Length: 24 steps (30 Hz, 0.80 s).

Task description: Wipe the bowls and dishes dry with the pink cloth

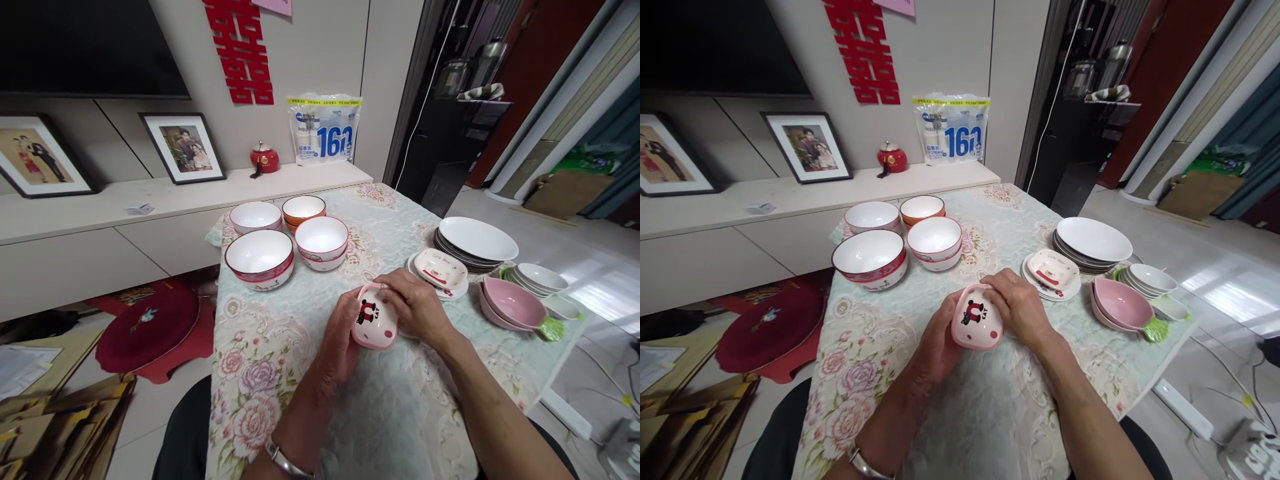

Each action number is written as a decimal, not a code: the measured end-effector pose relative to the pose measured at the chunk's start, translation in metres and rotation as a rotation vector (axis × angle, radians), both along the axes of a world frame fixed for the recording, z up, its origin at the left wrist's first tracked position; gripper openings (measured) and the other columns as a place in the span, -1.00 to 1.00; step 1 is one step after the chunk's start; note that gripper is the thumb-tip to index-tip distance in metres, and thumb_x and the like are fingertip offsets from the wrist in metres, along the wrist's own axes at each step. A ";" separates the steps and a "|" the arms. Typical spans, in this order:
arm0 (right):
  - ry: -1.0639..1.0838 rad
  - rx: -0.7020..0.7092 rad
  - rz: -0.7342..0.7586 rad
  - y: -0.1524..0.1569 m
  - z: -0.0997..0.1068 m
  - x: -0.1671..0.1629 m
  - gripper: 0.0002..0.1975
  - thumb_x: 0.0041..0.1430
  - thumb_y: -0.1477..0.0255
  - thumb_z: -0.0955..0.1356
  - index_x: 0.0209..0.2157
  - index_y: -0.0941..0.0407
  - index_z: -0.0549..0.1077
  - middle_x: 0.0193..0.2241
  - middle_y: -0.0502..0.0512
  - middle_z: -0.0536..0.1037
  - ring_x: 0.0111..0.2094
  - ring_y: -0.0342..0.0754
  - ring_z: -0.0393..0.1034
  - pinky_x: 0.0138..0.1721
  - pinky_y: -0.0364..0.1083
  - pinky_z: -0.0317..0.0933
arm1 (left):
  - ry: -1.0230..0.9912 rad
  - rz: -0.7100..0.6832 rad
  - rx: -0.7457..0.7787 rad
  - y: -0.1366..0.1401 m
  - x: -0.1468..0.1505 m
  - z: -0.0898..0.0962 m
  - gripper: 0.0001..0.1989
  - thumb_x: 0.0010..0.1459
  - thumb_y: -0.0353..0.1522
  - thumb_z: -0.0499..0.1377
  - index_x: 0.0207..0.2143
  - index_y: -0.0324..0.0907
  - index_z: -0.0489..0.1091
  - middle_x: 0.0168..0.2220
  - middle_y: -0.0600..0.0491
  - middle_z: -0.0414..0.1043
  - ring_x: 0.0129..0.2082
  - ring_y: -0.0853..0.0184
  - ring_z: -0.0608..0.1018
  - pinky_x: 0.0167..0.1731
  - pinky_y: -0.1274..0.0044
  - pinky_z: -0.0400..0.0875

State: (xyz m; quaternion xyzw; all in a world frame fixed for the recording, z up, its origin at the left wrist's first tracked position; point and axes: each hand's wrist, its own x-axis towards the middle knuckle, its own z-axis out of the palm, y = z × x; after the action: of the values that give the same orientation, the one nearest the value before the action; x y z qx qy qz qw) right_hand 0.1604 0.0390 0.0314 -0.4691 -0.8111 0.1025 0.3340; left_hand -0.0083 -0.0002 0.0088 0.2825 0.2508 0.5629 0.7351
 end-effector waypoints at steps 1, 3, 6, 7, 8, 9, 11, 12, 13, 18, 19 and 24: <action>-0.046 0.051 0.023 -0.002 0.004 -0.001 -0.75 0.39 0.39 0.23 -0.08 0.07 0.52 -0.23 0.18 0.56 -0.20 0.03 0.46 -0.17 0.00 0.32 | 0.013 -0.012 -0.004 0.000 0.000 0.000 -0.53 0.19 -0.12 0.24 0.04 -0.23 0.42 -0.13 -0.09 0.56 -0.14 0.15 0.57 -0.22 0.44 0.39; -0.109 0.122 0.053 -0.006 0.010 -0.005 -0.73 0.41 0.40 0.21 -0.07 0.07 0.51 -0.22 0.19 0.55 -0.20 0.02 0.46 -0.20 -0.02 0.32 | 0.061 -0.036 -0.021 0.000 0.000 0.000 -0.58 0.18 -0.16 0.25 0.01 -0.22 0.42 -0.20 -0.06 0.57 -0.21 0.17 0.58 -0.29 0.47 0.37; -0.139 0.163 0.056 -0.009 0.011 -0.011 -0.72 0.43 0.40 0.20 -0.05 0.09 0.50 -0.20 0.21 0.54 -0.19 0.02 0.45 -0.19 -0.03 0.33 | 0.132 -0.005 -0.055 0.000 0.002 0.000 -0.59 0.16 -0.16 0.27 -0.05 -0.24 0.44 -0.26 -0.04 0.57 -0.26 0.18 0.58 -0.34 0.48 0.35; -0.134 0.161 0.041 -0.008 0.009 -0.012 -0.72 0.42 0.39 0.20 -0.03 0.10 0.50 -0.21 0.22 0.54 -0.18 0.03 0.45 -0.17 -0.02 0.34 | 0.149 0.033 -0.066 0.000 0.003 0.000 -0.59 0.14 -0.14 0.27 -0.07 -0.24 0.45 -0.26 -0.04 0.56 -0.26 0.18 0.58 -0.34 0.48 0.36; -0.123 0.150 0.017 -0.007 0.006 -0.013 -0.71 0.42 0.37 0.20 -0.01 0.11 0.49 -0.21 0.23 0.54 -0.17 0.05 0.46 -0.16 0.00 0.34 | 0.163 0.076 -0.073 -0.001 0.004 0.000 -0.58 0.13 -0.13 0.28 -0.08 -0.23 0.46 -0.27 -0.03 0.56 -0.27 0.19 0.57 -0.34 0.48 0.36; -0.108 0.126 -0.016 -0.005 0.003 -0.013 -0.70 0.41 0.36 0.21 0.00 0.12 0.48 -0.21 0.23 0.54 -0.17 0.07 0.46 -0.16 0.01 0.34 | 0.172 0.119 -0.074 -0.001 0.005 0.000 -0.58 0.13 -0.11 0.28 -0.08 -0.23 0.46 -0.27 -0.02 0.55 -0.29 0.20 0.57 -0.35 0.48 0.37; -0.054 0.045 -0.087 -0.001 -0.005 -0.014 -0.69 0.39 0.32 0.23 0.00 0.15 0.49 -0.22 0.24 0.56 -0.17 0.11 0.47 -0.16 0.04 0.34 | 0.176 0.177 -0.068 -0.001 0.006 -0.001 -0.55 0.13 -0.08 0.27 -0.08 -0.22 0.44 -0.27 -0.01 0.54 -0.33 0.23 0.56 -0.37 0.49 0.38; -0.011 -0.008 -0.116 0.000 -0.008 -0.014 -0.69 0.37 0.31 0.24 -0.01 0.15 0.49 -0.20 0.24 0.57 -0.17 0.12 0.48 -0.14 0.04 0.34 | 0.168 0.192 -0.065 -0.001 0.005 -0.001 -0.54 0.14 -0.07 0.26 -0.07 -0.22 0.43 -0.27 -0.02 0.54 -0.33 0.24 0.56 -0.38 0.49 0.38; 0.038 -0.070 -0.131 0.001 -0.011 -0.015 -0.69 0.36 0.30 0.26 -0.02 0.14 0.50 -0.18 0.23 0.59 -0.16 0.11 0.49 -0.13 0.04 0.34 | 0.149 0.203 -0.063 -0.001 0.005 -0.002 -0.52 0.14 -0.06 0.26 -0.05 -0.22 0.41 -0.25 -0.03 0.54 -0.32 0.23 0.57 -0.37 0.49 0.39; 0.202 -0.348 -0.092 0.003 -0.019 -0.017 -0.76 0.31 0.29 0.30 -0.16 0.08 0.55 -0.29 0.06 0.63 -0.28 0.03 0.50 -0.23 -0.05 0.33 | -0.014 0.192 -0.060 0.001 0.004 -0.004 -0.46 0.15 -0.05 0.26 0.05 -0.20 0.37 -0.11 -0.09 0.54 -0.11 0.16 0.56 -0.19 0.44 0.42; 0.207 -0.347 -0.090 0.003 -0.019 -0.016 -0.77 0.30 0.29 0.31 -0.17 0.08 0.55 -0.28 0.06 0.63 -0.27 0.03 0.50 -0.22 -0.05 0.33 | -0.046 0.172 -0.055 0.002 0.004 -0.004 -0.46 0.16 -0.05 0.25 0.06 -0.19 0.37 -0.09 -0.10 0.53 -0.08 0.15 0.56 -0.15 0.42 0.42; 0.087 -0.109 -0.111 0.003 -0.014 -0.006 -0.73 0.30 0.34 0.31 -0.03 0.09 0.52 -0.22 0.15 0.59 -0.20 0.07 0.48 -0.15 0.01 0.32 | -0.119 0.075 -0.110 0.001 0.005 -0.003 -0.54 0.16 -0.05 0.25 -0.07 -0.20 0.46 -0.16 -0.05 0.55 -0.13 0.18 0.57 -0.07 0.37 0.42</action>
State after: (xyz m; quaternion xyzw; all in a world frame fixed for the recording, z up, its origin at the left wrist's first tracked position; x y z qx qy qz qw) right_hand 0.1543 0.0423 0.0170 -0.5261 -0.7618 0.1480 0.3478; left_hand -0.0031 0.0006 0.0056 0.1980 0.2475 0.5913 0.7416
